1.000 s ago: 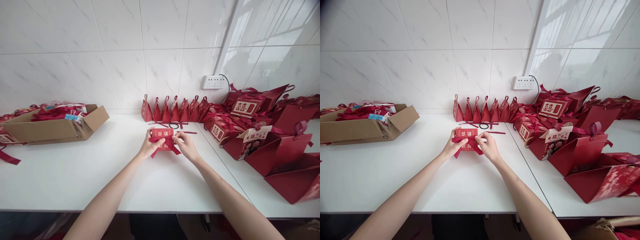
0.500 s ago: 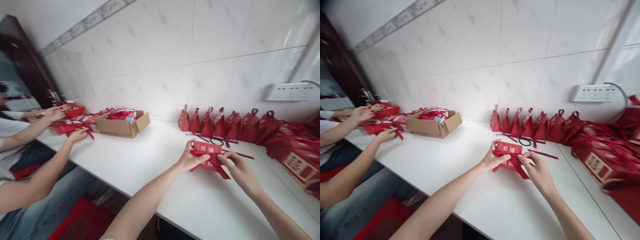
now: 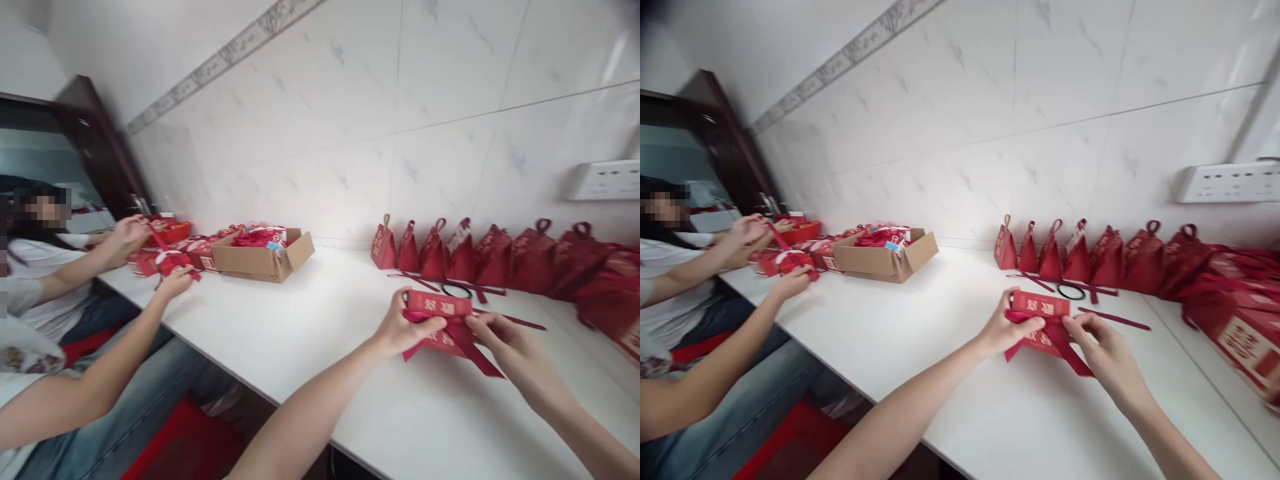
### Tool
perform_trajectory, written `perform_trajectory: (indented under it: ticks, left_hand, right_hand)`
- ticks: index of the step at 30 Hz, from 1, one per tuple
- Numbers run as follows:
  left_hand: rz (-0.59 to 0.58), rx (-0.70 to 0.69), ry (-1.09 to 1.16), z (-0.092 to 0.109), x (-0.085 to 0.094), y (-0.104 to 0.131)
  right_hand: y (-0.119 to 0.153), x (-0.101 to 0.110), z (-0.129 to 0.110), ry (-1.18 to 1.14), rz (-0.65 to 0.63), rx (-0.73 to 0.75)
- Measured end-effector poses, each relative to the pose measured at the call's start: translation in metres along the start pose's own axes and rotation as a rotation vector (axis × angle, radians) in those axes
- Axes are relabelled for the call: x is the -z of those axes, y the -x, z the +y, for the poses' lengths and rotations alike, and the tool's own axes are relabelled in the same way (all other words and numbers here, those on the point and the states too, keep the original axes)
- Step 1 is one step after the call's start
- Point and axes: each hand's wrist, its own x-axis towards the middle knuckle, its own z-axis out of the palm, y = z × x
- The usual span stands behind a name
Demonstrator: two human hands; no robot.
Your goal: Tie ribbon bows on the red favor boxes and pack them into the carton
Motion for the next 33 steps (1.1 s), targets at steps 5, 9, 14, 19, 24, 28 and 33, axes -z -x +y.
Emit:
perform_trajectory:
  ticks: [5,9,14,19,24,28,33]
  left_hand:
    - [-0.022,-0.008,0.031,0.007,-0.002,-0.001]
    - [-0.080,0.010,-0.013,0.015,0.002,-0.004]
    - [-0.030,-0.077,-0.162,0.010,0.011,-0.009]
    - [0.037,-0.128,-0.268,0.001,0.012,-0.011]
    - [0.062,-0.104,-0.241,0.002,0.011,-0.011]
    - [0.063,-0.046,-0.248,0.005,0.012,-0.014]
    - [0.095,-0.028,-0.234,0.004,0.013,-0.019]
  right_hand:
    - [0.004,-0.002,-0.009,-0.081,-0.043,-0.021]
    - [0.003,-0.005,-0.005,-0.155,-0.062,-0.038]
    - [0.002,-0.001,-0.006,-0.235,-0.115,-0.098]
    - [0.004,0.000,-0.008,-0.203,-0.108,-0.081]
    - [-0.004,-0.003,-0.005,-0.146,-0.077,-0.074]
    - [0.004,0.006,-0.018,-0.028,0.062,0.037]
    - [0.095,0.023,-0.038,0.224,-0.003,0.584]
